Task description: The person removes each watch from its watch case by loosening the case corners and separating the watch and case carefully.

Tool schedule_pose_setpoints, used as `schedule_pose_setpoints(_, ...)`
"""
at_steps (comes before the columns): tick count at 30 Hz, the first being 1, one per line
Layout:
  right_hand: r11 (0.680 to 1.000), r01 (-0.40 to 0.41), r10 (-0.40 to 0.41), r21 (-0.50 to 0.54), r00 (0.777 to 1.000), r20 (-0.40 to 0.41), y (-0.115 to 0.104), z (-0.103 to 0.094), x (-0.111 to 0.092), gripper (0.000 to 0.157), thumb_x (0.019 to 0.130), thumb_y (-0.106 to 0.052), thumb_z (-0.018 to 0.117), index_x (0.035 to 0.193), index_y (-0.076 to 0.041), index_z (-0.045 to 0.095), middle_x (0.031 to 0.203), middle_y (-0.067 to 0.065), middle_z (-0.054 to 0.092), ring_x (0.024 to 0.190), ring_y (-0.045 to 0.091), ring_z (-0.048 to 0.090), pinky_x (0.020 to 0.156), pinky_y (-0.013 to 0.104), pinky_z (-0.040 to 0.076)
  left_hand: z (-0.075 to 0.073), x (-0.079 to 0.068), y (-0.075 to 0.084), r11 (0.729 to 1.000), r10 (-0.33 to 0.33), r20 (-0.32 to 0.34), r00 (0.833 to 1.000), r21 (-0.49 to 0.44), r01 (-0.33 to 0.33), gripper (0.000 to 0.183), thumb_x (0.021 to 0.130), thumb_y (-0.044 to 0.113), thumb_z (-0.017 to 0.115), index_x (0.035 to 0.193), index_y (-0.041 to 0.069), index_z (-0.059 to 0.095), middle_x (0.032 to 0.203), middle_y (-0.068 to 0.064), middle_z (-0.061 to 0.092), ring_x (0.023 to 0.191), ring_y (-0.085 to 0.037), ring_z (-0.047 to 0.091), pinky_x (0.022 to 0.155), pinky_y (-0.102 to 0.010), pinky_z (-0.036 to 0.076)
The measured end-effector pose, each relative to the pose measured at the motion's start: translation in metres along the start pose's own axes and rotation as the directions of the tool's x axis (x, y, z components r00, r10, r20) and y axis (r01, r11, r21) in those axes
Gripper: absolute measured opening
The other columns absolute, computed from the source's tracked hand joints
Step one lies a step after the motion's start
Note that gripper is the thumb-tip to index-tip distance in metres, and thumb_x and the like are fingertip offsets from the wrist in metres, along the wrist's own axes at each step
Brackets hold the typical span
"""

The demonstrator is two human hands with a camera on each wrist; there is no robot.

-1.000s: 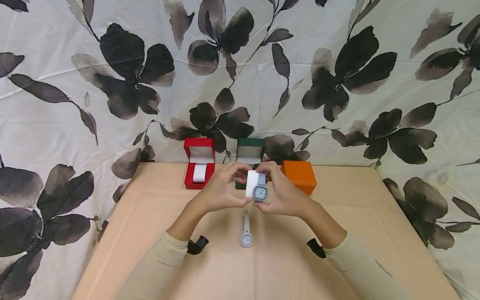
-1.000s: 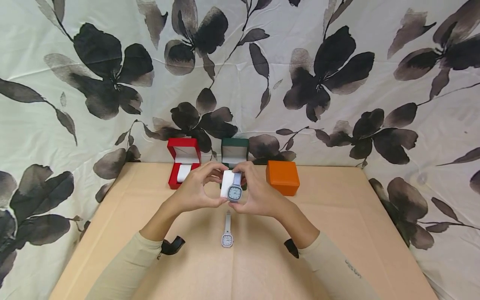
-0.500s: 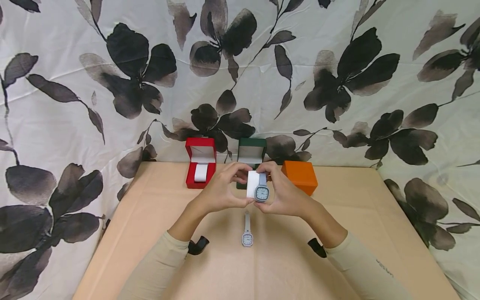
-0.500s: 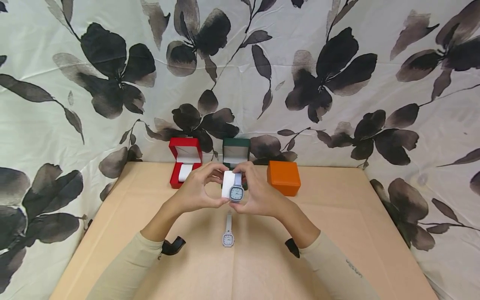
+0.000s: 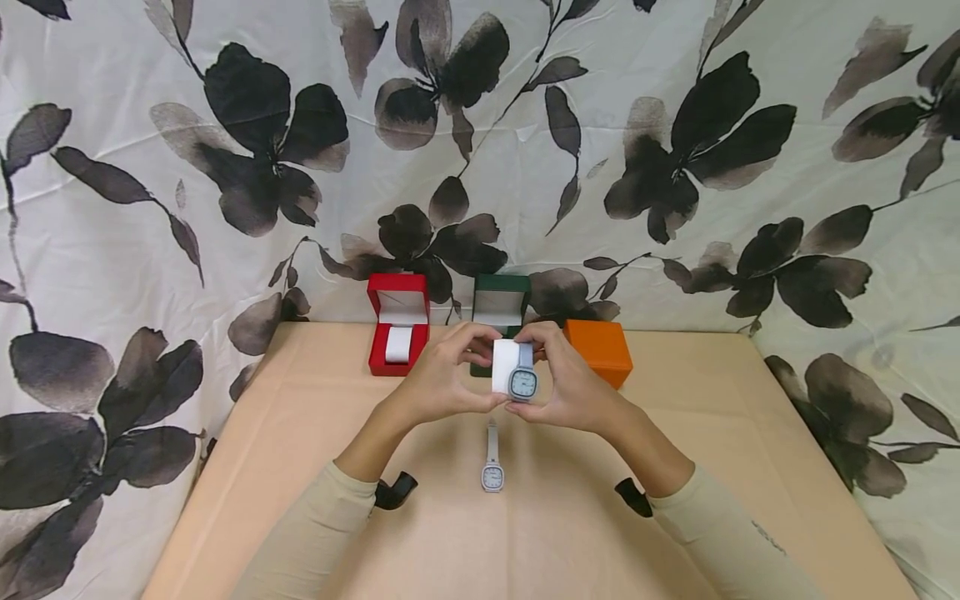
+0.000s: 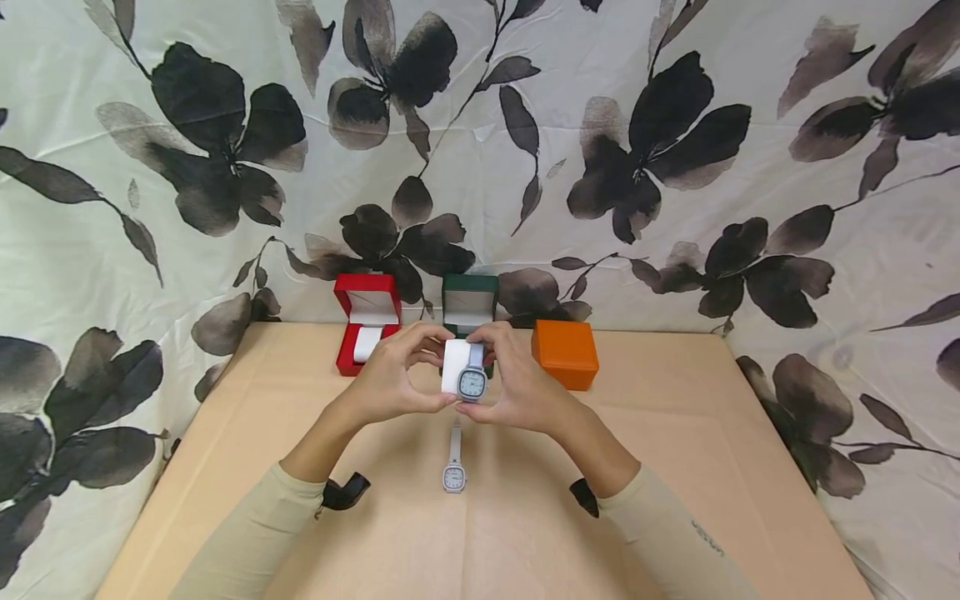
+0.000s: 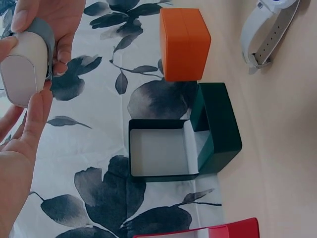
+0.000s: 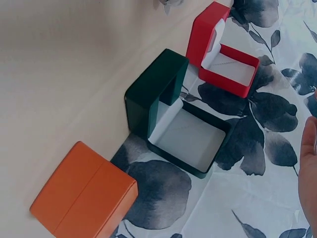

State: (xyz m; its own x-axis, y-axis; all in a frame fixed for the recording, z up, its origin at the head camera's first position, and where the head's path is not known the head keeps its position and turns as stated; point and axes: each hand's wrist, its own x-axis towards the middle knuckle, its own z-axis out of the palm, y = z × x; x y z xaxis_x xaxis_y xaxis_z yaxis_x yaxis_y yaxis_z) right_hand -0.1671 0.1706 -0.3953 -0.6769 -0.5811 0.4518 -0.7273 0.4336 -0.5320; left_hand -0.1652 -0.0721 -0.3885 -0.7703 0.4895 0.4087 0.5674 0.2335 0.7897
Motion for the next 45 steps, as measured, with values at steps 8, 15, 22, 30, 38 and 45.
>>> schedule_pose_setpoints(8,0.999,0.012,-0.012,0.034,1.000,0.007,-0.0012,0.0000,-0.0012,0.091,0.070,-0.023,0.096,0.141,-0.010,0.041,0.135,0.008,0.048,0.113,0.015,0.052,0.094,0.038,0.059,0.0013,-0.0020,0.0009,1.000,-0.003,-0.001,1.000,-0.011,0.003,0.070,0.071,0.008,0.092,0.132,0.006,0.056,0.124,-0.006,0.060,0.108,-0.019,0.065,0.094,-0.028,0.060)
schedule_pose_setpoints(15,0.999,0.030,-0.030,0.014,1.000,-0.004,-0.0033,0.0013,-0.0039,0.088,0.070,-0.019,0.093,0.139,-0.008,0.040,0.133,0.009,0.048,0.114,0.017,0.051,0.093,0.036,0.058,0.0023,-0.0028,-0.0002,1.000,0.008,0.013,1.000,-0.004,-0.008,0.070,0.072,0.007,0.091,0.132,0.007,0.056,0.125,-0.005,0.060,0.109,-0.018,0.064,0.095,-0.029,0.060)
schedule_pose_setpoints(22,1.000,0.011,-0.010,0.012,0.999,-0.031,-0.0046,0.0029,-0.0041,0.089,0.069,-0.018,0.093,0.140,-0.007,0.041,0.137,0.011,0.046,0.117,0.019,0.051,0.097,0.040,0.058,0.0026,-0.0021,-0.0018,1.000,0.018,-0.023,1.000,-0.008,-0.018,0.069,0.070,0.006,0.092,0.130,0.005,0.057,0.122,-0.007,0.062,0.107,-0.019,0.066,0.093,-0.030,0.061)
schedule_pose_setpoints(30,1.000,-0.008,0.009,0.013,0.999,-0.043,-0.0037,0.0025,-0.0032,0.090,0.069,-0.017,0.094,0.141,-0.006,0.041,0.139,0.012,0.046,0.119,0.020,0.053,0.099,0.044,0.058,0.0020,-0.0009,-0.0017,1.000,0.003,-0.031,1.000,-0.018,-0.004,0.070,0.071,0.006,0.091,0.132,0.005,0.056,0.125,-0.007,0.061,0.109,-0.020,0.065,0.095,-0.036,0.061)
schedule_pose_setpoints(38,1.000,0.014,-0.013,0.025,0.999,-0.046,-0.0019,0.0027,-0.0041,0.089,0.070,-0.015,0.092,0.142,-0.007,0.042,0.140,0.011,0.046,0.118,0.019,0.052,0.099,0.037,0.058,0.0017,-0.0005,-0.0031,1.000,0.000,-0.009,1.000,-0.016,-0.001,0.070,0.072,0.005,0.090,0.133,0.004,0.055,0.126,-0.007,0.060,0.110,-0.020,0.064,0.096,-0.027,0.059)
schedule_pose_setpoints(45,0.999,-0.001,0.003,0.033,0.999,-0.045,-0.0014,0.0037,-0.0041,0.089,0.070,-0.014,0.090,0.144,-0.006,0.041,0.141,0.011,0.045,0.115,0.019,0.054,0.100,0.038,0.057,0.0018,0.0008,-0.0033,1.000,-0.001,-0.017,1.000,-0.019,0.001,0.068,0.073,0.005,0.089,0.132,0.004,0.056,0.125,-0.007,0.060,0.109,-0.020,0.064,0.096,-0.034,0.060)
